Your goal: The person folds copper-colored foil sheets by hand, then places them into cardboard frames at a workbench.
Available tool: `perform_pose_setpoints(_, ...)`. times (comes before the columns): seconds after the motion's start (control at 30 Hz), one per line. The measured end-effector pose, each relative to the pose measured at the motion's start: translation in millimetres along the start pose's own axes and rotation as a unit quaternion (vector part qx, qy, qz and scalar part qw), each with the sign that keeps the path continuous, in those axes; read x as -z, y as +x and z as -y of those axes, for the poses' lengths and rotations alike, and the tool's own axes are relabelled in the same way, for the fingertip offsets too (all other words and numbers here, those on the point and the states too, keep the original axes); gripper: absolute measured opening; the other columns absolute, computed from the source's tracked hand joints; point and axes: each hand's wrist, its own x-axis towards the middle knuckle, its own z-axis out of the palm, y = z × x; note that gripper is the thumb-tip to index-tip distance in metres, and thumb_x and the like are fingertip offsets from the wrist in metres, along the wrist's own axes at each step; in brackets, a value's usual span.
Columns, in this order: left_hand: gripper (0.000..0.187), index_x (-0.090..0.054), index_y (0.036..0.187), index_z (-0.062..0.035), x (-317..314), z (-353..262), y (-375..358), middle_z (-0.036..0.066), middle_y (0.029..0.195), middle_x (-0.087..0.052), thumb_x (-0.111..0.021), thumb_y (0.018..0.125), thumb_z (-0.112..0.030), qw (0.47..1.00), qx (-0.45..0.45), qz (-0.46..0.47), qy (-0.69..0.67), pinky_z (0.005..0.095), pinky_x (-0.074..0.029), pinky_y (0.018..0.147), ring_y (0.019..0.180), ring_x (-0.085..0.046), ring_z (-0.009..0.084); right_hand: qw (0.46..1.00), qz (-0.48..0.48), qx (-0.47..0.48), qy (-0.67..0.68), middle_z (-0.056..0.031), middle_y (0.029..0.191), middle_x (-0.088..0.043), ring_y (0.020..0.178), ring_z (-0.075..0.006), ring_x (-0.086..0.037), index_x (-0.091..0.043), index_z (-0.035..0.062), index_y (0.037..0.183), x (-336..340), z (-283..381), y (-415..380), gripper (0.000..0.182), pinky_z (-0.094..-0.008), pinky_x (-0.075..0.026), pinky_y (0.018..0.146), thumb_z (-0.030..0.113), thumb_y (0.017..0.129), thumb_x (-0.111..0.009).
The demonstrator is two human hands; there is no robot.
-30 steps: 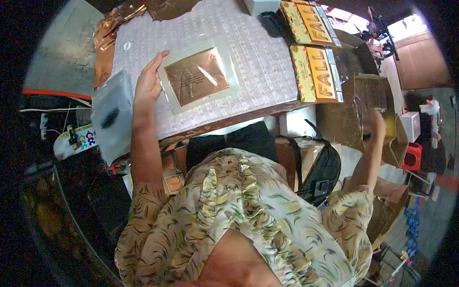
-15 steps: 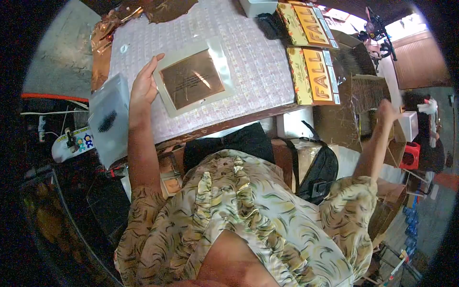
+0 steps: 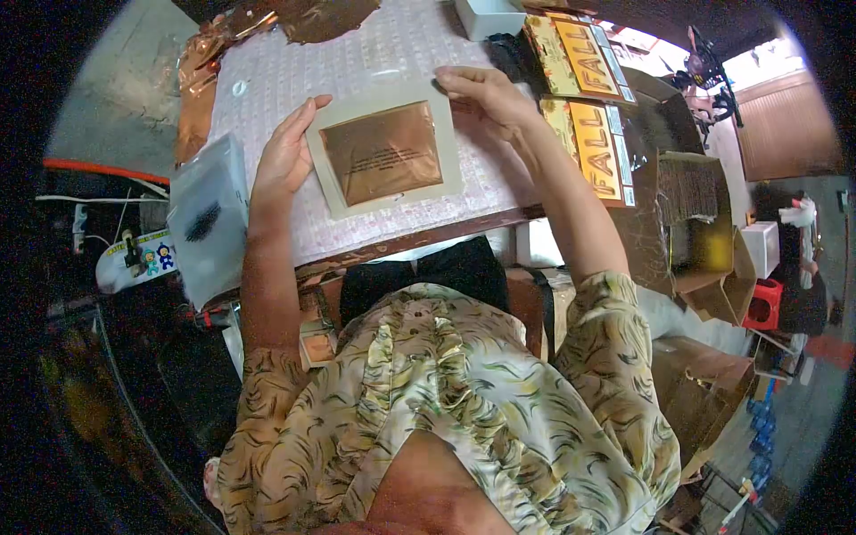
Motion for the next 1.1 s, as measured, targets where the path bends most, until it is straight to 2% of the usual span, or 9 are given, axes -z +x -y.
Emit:
perform_pose_setpoints(0.23,0.039,-0.066,0.130,0.0024,21,-16,3,0.009,0.126,-0.068,-0.060,0.107,-0.027,0.994,0.024,0.036,0.103,0.0318,-0.052,0.099,0.116,-0.064,0.0166,0.992,-0.003,0.019,-0.122,-0.0030,0.101,-0.076,0.087,-0.0109,-0.070,-0.076,0.0015,0.108,-6,-14,34,0.015,-0.0253,-0.057,0.082,0.010,0.096,-0.074)
perform_pose_setpoints(0.37,0.023,-0.075,0.119,-0.0010,45,-10,22,0.004,0.112,-0.069,-0.065,0.101,-0.013,0.923,-0.068,0.072,0.371,0.0284,-0.051,0.091,0.106,-0.064,0.0135,0.969,0.005,0.036,-0.244,-0.0027,0.100,-0.075,0.088,-0.0106,-0.068,-0.077,0.0025,0.103,-7,-19,32,0.011,-0.0267,-0.055,0.082,0.011,0.096,-0.074)
perform_pose_setpoints(0.43,0.020,-0.077,0.114,-0.0021,49,-9,24,0.002,0.105,-0.069,-0.068,0.099,-0.010,0.885,-0.118,0.089,0.442,0.0275,-0.051,0.087,0.101,-0.063,0.0123,0.913,0.025,0.180,-0.364,-0.0032,0.100,-0.075,0.089,-0.0112,-0.067,-0.078,0.0027,0.100,-3,-33,35,0.011,-0.0283,-0.055,0.081,0.012,0.095,-0.075)
perform_pose_setpoints(0.6,0.021,-0.077,0.115,-0.0053,52,-3,17,0.004,0.095,-0.065,-0.068,0.096,-0.007,0.772,-0.226,0.112,0.583,0.0295,-0.052,0.081,0.091,-0.062,0.0165,0.814,-0.022,0.303,-0.495,-0.0055,0.102,-0.077,0.100,-0.0216,-0.068,-0.079,0.0068,0.094,-7,-36,23,0.006,-0.0370,-0.050,0.093,0.006,0.089,-0.076)
perform_pose_setpoints(0.67,0.025,-0.076,0.117,-0.0056,47,-6,12,0.005,0.097,-0.065,-0.068,0.093,-0.006,0.731,-0.256,0.123,0.621,0.0312,-0.053,0.081,0.093,-0.063,0.0194,0.771,-0.006,0.306,-0.559,-0.0004,0.114,-0.075,0.119,-0.0224,-0.060,-0.081,0.0119,0.105,-4,-37,20,0.016,-0.0398,-0.040,0.107,0.009,0.089,-0.076)
perform_pose_setpoints(0.8,0.038,-0.072,0.122,-0.0065,45,-8,5,0.007,0.104,-0.067,-0.068,0.084,-0.002,0.597,-0.326,0.146,0.719,0.0358,-0.057,0.083,0.098,-0.065,0.0252,0.732,0.016,0.342,-0.590,0.0006,0.121,-0.075,0.123,-0.0238,-0.060,-0.080,0.0155,0.110,2,-36,19,0.022,-0.0415,-0.038,0.109,0.010,0.090,-0.076)
perform_pose_setpoints(1.0,0.047,-0.071,0.125,-0.0077,42,-7,-7,0.007,0.108,-0.067,-0.067,0.079,0.004,0.565,-0.349,0.137,0.735,0.0350,-0.059,0.087,0.104,-0.066,0.0258,0.692,0.031,0.317,-0.648,-0.0020,0.136,-0.069,0.135,-0.0279,-0.055,-0.078,0.0178,0.117,-1,-30,2,0.029,-0.0465,-0.035,0.115,0.006,0.092,-0.068)
perform_pose_setpoints(1.07,0.049,-0.070,0.126,-0.0082,41,-6,-7,0.007,0.109,-0.067,-0.067,0.078,0.004,0.558,-0.349,0.134,0.741,0.0350,-0.059,0.087,0.105,-0.066,0.0259,0.650,-0.004,0.279,-0.707,-0.0059,0.149,-0.059,0.144,-0.0326,-0.047,-0.069,0.0200,0.135,-28,-23,-2,0.040,-0.0533,-0.027,0.122,0.012,0.095,-0.064)
perform_pose_setpoints(1.1,0.051,-0.070,0.127,-0.0087,41,-5,-8,0.008,0.110,-0.067,-0.067,0.078,0.004,0.551,-0.346,0.136,0.747,0.0350,-0.059,0.087,0.105,-0.066,0.0260,0.656,0.038,0.250,-0.711,-0.0078,0.159,-0.048,0.151,-0.0344,-0.038,-0.052,0.0234,0.152,-39,-22,-2,0.051,-0.0582,-0.019,0.125,0.028,0.102,-0.059)
